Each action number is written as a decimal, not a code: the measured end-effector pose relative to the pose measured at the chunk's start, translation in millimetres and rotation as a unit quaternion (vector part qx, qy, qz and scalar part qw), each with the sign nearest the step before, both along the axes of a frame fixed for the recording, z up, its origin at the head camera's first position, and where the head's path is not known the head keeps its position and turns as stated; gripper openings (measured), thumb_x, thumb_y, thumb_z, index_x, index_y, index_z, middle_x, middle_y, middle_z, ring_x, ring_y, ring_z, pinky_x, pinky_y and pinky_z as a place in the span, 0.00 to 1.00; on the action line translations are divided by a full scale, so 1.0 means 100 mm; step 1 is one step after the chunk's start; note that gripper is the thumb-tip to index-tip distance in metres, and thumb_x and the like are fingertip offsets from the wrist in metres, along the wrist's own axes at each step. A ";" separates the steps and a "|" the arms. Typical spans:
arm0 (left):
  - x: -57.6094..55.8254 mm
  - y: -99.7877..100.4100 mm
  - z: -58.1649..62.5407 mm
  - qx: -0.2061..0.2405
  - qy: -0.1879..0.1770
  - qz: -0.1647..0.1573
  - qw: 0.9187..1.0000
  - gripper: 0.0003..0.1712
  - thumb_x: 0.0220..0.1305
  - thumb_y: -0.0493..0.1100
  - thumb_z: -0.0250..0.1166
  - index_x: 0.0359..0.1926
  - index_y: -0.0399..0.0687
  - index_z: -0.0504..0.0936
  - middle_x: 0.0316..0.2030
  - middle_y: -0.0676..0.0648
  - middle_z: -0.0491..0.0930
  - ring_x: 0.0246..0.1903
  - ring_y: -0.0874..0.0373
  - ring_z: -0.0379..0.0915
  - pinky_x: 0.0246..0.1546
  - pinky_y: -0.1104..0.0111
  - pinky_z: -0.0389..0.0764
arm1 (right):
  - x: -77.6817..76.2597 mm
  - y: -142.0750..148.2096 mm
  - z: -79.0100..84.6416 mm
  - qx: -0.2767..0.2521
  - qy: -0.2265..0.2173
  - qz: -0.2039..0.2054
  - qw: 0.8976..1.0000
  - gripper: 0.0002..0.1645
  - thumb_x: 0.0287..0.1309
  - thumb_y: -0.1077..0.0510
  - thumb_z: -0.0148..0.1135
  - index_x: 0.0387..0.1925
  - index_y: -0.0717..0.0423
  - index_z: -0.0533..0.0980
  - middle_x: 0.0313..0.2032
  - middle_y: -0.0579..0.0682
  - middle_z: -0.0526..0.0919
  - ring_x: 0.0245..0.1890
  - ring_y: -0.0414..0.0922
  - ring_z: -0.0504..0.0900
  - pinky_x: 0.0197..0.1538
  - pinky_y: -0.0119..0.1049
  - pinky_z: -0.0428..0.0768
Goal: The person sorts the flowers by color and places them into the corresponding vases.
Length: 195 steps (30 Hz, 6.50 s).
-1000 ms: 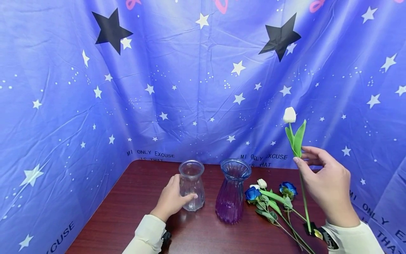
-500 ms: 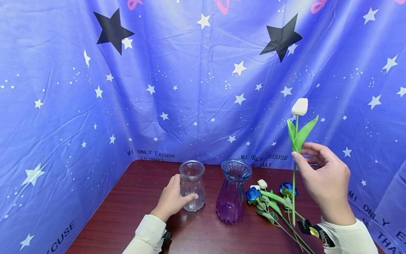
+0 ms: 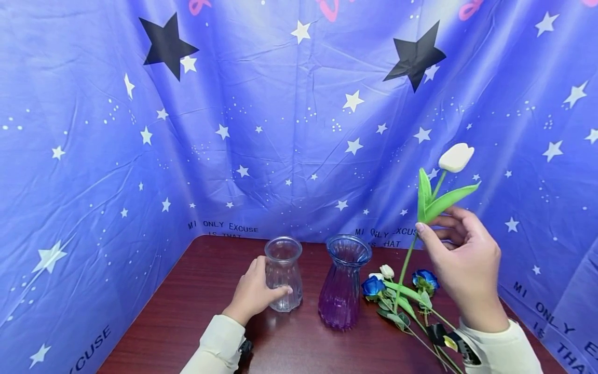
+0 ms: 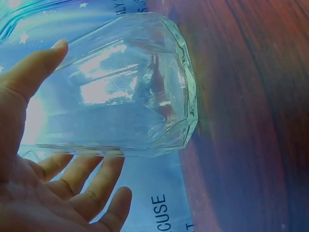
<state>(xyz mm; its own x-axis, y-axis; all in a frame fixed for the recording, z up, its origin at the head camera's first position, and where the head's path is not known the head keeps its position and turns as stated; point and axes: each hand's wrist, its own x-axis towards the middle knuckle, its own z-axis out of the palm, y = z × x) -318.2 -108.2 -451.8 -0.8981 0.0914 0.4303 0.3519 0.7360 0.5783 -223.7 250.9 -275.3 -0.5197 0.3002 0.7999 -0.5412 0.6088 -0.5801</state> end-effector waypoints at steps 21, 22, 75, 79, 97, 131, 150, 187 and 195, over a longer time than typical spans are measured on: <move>-0.05 -0.04 -0.05 0.036 -0.028 -0.043 0.998 0.51 0.41 0.60 0.85 0.63 0.50 0.72 0.53 0.46 0.81 0.53 0.48 0.80 0.53 0.50 0.81 | -0.03 -0.36 -0.04 0.034 -0.004 -0.010 0.999 0.11 0.52 0.58 0.81 0.38 0.48 0.86 0.27 0.34 0.85 0.25 0.29 0.81 0.27 0.21 0.72; -0.05 -0.04 -0.05 0.034 -0.029 -0.042 0.998 0.51 0.41 0.60 0.85 0.63 0.50 0.71 0.53 0.46 0.81 0.53 0.48 0.80 0.53 0.50 0.81 | -0.04 -0.38 -0.03 0.035 -0.003 -0.006 0.999 0.11 0.52 0.58 0.81 0.37 0.48 0.86 0.27 0.35 0.86 0.25 0.29 0.81 0.27 0.21 0.73; -0.05 -0.01 -0.06 0.016 -0.030 -0.032 0.999 0.56 0.41 0.64 0.83 0.66 0.48 0.67 0.55 0.45 0.78 0.52 0.47 0.80 0.52 0.50 0.81 | -0.26 -1.10 -0.01 0.002 0.004 0.148 0.989 0.10 0.59 0.57 0.77 0.42 0.49 0.86 0.35 0.46 0.91 0.32 0.34 0.89 0.36 0.25 0.84; -0.06 -0.01 -0.05 0.015 -0.028 -0.033 0.999 0.55 0.41 0.64 0.83 0.65 0.48 0.67 0.54 0.45 0.78 0.52 0.47 0.80 0.51 0.50 0.82 | -0.29 -1.15 -0.04 0.015 0.010 0.150 0.989 0.09 0.58 0.57 0.77 0.41 0.49 0.86 0.34 0.45 0.91 0.30 0.34 0.88 0.35 0.25 0.84; -0.04 -0.01 -0.04 0.017 -0.044 -0.033 0.998 0.55 0.41 0.64 0.83 0.65 0.48 0.67 0.53 0.46 0.77 0.51 0.49 0.79 0.50 0.51 0.82 | -0.36 -1.24 -0.06 0.026 0.013 0.158 0.987 0.09 0.59 0.57 0.76 0.41 0.50 0.85 0.34 0.44 0.90 0.32 0.34 0.89 0.37 0.25 0.85; 0.00 0.01 -0.09 0.017 -0.043 -0.038 0.998 0.54 0.41 0.63 0.84 0.63 0.47 0.67 0.50 0.46 0.76 0.47 0.50 0.80 0.47 0.53 0.82 | -0.53 -1.39 -0.47 0.119 -0.074 0.105 0.985 0.13 0.55 0.52 0.78 0.40 0.46 0.83 0.32 0.40 0.88 0.29 0.33 0.86 0.34 0.36 0.84; -0.04 -0.01 -0.08 0.010 -0.037 -0.031 0.999 0.54 0.41 0.65 0.83 0.63 0.47 0.67 0.50 0.47 0.76 0.48 0.50 0.79 0.48 0.53 0.82 | -0.56 -1.45 -0.49 0.125 -0.085 0.128 0.980 0.13 0.55 0.56 0.78 0.43 0.49 0.85 0.36 0.45 0.90 0.39 0.42 0.88 0.42 0.45 0.82; -0.06 -0.01 -0.04 0.011 -0.038 -0.029 0.999 0.54 0.41 0.64 0.83 0.64 0.47 0.67 0.50 0.46 0.77 0.48 0.51 0.80 0.49 0.53 0.82 | -0.64 -1.47 -0.51 0.225 -0.112 0.086 0.964 0.07 0.58 0.50 0.76 0.34 0.48 0.87 0.33 0.46 0.90 0.36 0.49 0.86 0.43 0.49 0.79; -0.05 0.00 -0.03 0.014 -0.034 -0.030 0.999 0.54 0.41 0.64 0.83 0.64 0.47 0.68 0.50 0.47 0.77 0.49 0.51 0.80 0.49 0.53 0.82 | -0.66 -1.46 -0.49 0.222 -0.132 0.075 0.963 0.08 0.58 0.50 0.75 0.35 0.49 0.87 0.35 0.45 0.88 0.37 0.50 0.83 0.46 0.50 0.77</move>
